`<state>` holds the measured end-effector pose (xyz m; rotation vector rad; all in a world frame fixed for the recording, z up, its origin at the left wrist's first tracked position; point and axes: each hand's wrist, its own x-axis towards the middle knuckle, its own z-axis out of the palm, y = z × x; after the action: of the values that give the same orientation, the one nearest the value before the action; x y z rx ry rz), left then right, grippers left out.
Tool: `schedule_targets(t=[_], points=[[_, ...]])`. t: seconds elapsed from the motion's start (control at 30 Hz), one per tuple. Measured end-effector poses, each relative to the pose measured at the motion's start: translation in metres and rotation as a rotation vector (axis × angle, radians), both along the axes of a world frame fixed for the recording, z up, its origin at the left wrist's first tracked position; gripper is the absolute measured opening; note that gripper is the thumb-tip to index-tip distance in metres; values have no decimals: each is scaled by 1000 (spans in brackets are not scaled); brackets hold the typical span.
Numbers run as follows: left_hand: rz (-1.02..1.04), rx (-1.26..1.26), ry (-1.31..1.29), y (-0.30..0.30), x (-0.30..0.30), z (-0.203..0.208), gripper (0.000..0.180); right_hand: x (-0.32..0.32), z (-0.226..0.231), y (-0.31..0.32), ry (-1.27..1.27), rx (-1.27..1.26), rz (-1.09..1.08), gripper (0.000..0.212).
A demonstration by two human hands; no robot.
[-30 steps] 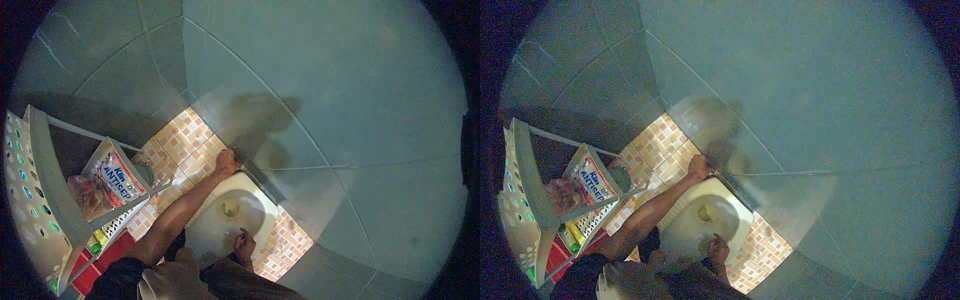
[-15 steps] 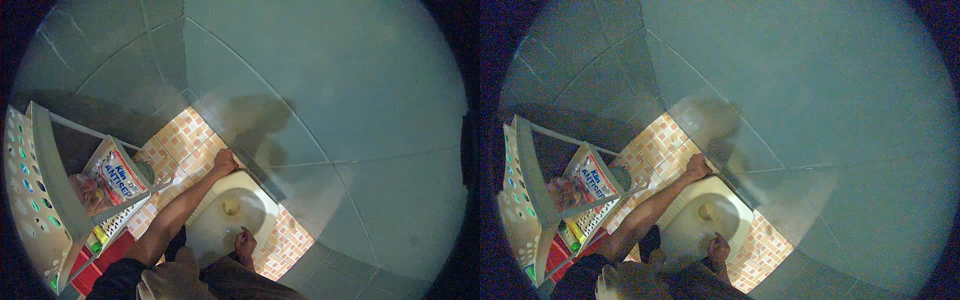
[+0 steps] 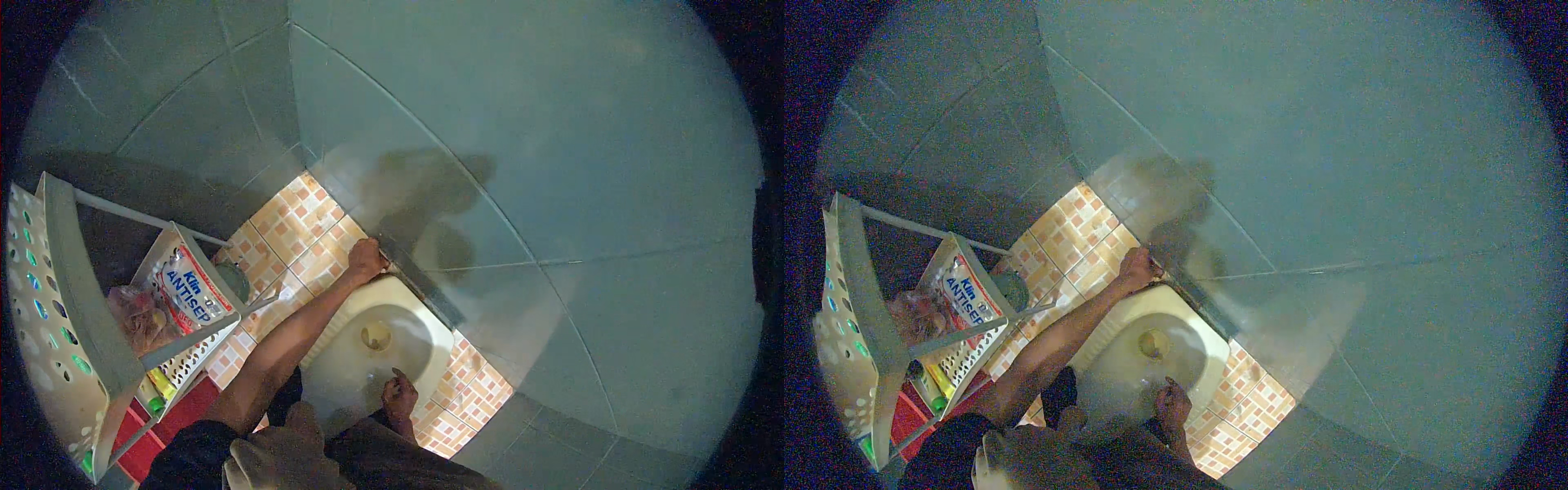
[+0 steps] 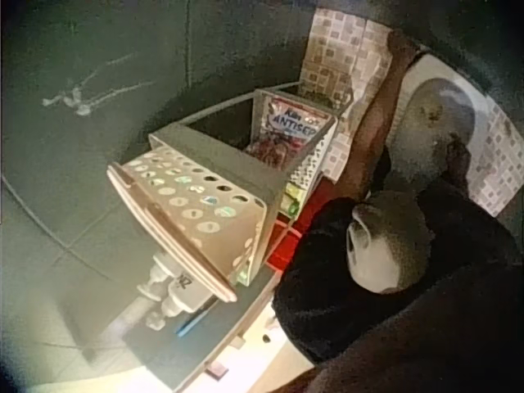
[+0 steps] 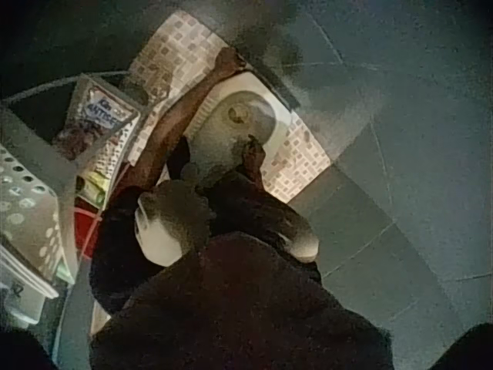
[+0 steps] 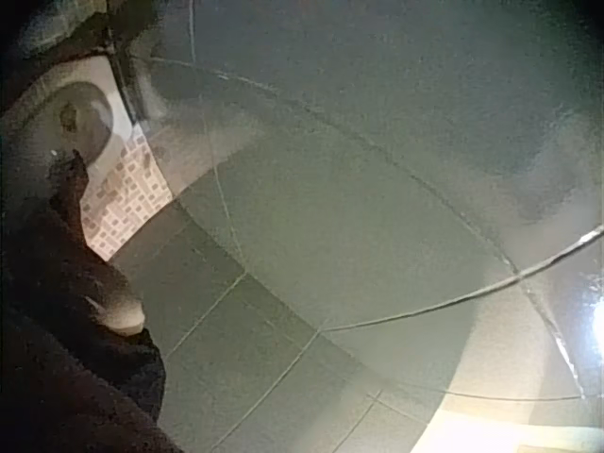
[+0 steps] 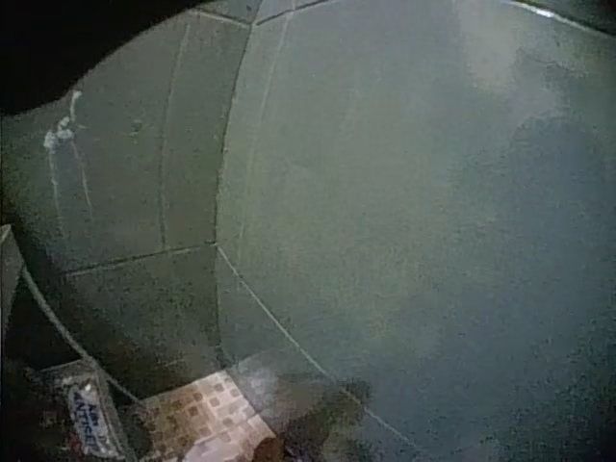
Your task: The person applies a sealant or adhesive around the joint where a squat toilet meets the tiled floor using their hands.
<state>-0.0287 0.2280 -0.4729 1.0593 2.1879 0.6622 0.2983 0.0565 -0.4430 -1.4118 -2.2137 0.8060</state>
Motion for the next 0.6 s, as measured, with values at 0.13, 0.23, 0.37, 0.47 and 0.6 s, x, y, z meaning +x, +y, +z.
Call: schedule_targets(t=[0.13, 0.23, 0.37, 0.47, 0.6], points=[[13, -61, 21, 1, -4, 7, 40, -5, 6, 2, 16, 2, -2, 34], [-40, -111, -46, 7, -5, 26, 36, 4, 0, 2, -5, -55, -21, 33], [-3, 3, -26, 0, -14, -4, 27, -3, 5, 0, -3, -78, 3, 32], [19, -10, -113, 5, -6, 10, 28, 0, 6, 2, -43, -68, -20, 33], [49, -6, -91, 7, -8, -6, 31, -5, 10, 2, -79, -80, 12, 34]])
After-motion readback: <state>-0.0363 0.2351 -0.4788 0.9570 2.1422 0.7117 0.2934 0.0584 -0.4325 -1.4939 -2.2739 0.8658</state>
